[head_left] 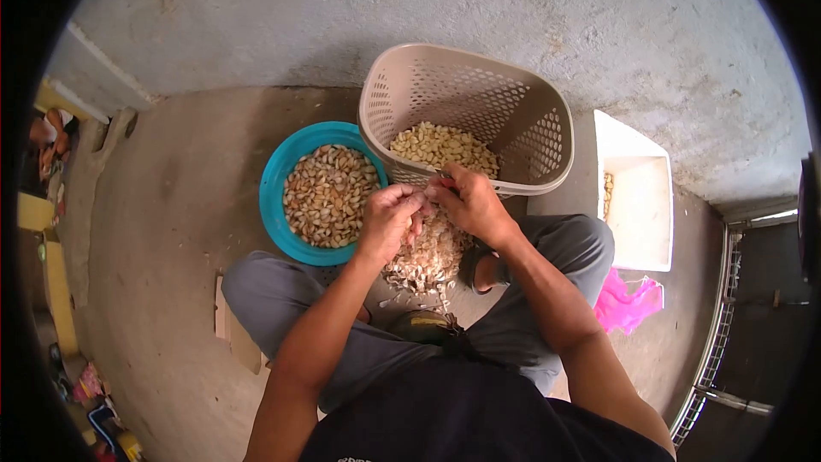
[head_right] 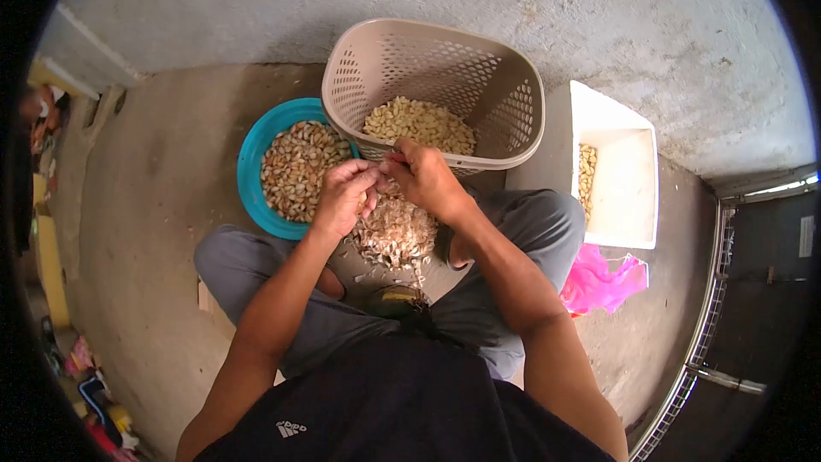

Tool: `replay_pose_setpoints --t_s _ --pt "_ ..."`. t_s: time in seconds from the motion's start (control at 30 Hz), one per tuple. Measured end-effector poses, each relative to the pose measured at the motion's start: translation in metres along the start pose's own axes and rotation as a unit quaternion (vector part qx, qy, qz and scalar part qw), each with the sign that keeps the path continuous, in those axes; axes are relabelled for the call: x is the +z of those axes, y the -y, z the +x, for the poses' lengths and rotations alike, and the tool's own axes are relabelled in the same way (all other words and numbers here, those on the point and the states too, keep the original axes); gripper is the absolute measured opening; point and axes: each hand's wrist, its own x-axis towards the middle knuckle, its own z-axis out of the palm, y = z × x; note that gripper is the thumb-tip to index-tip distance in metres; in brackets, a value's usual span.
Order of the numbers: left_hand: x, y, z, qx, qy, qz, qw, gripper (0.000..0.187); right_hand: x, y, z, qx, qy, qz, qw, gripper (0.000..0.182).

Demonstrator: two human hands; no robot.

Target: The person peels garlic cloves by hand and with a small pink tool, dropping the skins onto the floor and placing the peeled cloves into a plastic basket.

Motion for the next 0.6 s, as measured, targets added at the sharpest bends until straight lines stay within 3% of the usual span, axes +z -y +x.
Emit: replay_pose_setpoints --t_s 0.03,0.1,0.23,0.43,0.53,0.6 --pt "-0.001 0.0 -0.001 0.001 0.0 -0.01 1.0 0.014 0.001 -0.002 0.0 -0.002 -0.002 0.01 1.0 0.02" --pt "-0.001 -0.001 -0.002 0.002 0.002 -0.031 1.0 0.012 0.001 -0.004 0.002 0.092 0.034 0.141 0.985 0.018" --pt "0.002 0.0 -0.006 0.001 -0.024 -0.055 0.998 0.01 0.012 -0.016 0.001 0.197 0.077 0.421 0.882 0.017" --pt "-0.001 0.004 -0.001 0.055 -0.055 0.012 0.997 0.009 0.016 0.0 0.003 0.131 0.018 0.219 0.967 0.02" --pt "0.004 0.0 -0.005 0.089 -0.058 0.064 0.992 0.008 0.022 -0.002 0.002 0.035 0.014 0.114 0.993 0.023" --pt "0.006 0.0 -0.007 0.111 -0.046 0.075 0.99 0.008 0.012 0.002 0.003 0.125 0.069 0.168 0.975 0.025"
